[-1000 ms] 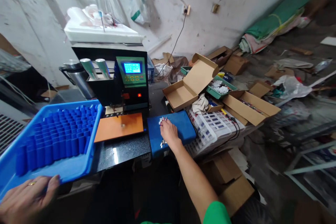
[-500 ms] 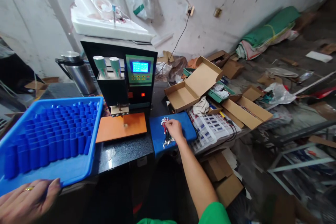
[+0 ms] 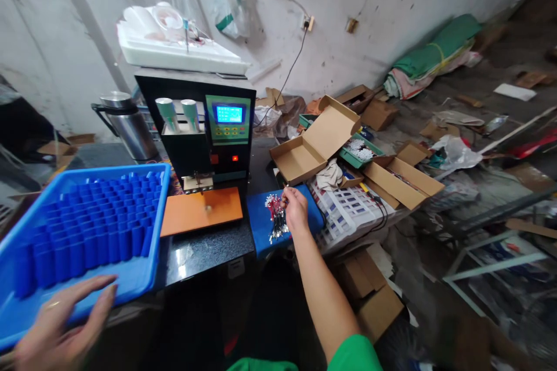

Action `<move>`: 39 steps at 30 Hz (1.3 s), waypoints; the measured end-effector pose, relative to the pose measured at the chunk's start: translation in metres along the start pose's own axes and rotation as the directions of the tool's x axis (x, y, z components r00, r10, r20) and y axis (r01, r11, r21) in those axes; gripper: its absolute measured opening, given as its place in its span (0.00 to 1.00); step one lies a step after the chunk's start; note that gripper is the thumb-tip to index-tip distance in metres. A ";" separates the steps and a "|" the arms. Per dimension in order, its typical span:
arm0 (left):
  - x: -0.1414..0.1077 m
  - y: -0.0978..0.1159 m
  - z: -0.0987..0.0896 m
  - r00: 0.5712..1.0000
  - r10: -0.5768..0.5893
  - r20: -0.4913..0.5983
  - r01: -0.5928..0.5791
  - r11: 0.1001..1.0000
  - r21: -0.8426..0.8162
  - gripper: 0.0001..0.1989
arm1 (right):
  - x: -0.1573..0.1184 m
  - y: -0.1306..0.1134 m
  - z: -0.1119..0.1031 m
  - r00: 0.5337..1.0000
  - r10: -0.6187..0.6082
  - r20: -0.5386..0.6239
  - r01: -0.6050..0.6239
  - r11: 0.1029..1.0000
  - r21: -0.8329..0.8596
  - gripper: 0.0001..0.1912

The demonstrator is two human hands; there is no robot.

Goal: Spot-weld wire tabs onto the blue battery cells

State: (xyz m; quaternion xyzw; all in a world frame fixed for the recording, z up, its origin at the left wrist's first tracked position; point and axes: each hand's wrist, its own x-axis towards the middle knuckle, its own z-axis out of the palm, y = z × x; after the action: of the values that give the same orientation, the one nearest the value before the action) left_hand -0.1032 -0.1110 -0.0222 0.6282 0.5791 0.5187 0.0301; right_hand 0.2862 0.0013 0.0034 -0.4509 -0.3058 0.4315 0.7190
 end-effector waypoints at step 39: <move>0.061 -0.007 0.009 0.789 0.110 0.605 -0.368 0.873 0.321 0.24 | -0.137 0.057 0.074 0.808 0.227 0.544 -0.038 0.941 -0.336 0.16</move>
State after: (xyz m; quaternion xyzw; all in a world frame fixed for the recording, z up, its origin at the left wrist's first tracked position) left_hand -0.1149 -0.0574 0.0071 0.8146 0.5549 0.1691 -0.0028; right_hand 0.1446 -0.0804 -0.0253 -0.4268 -0.5396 0.5435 0.4808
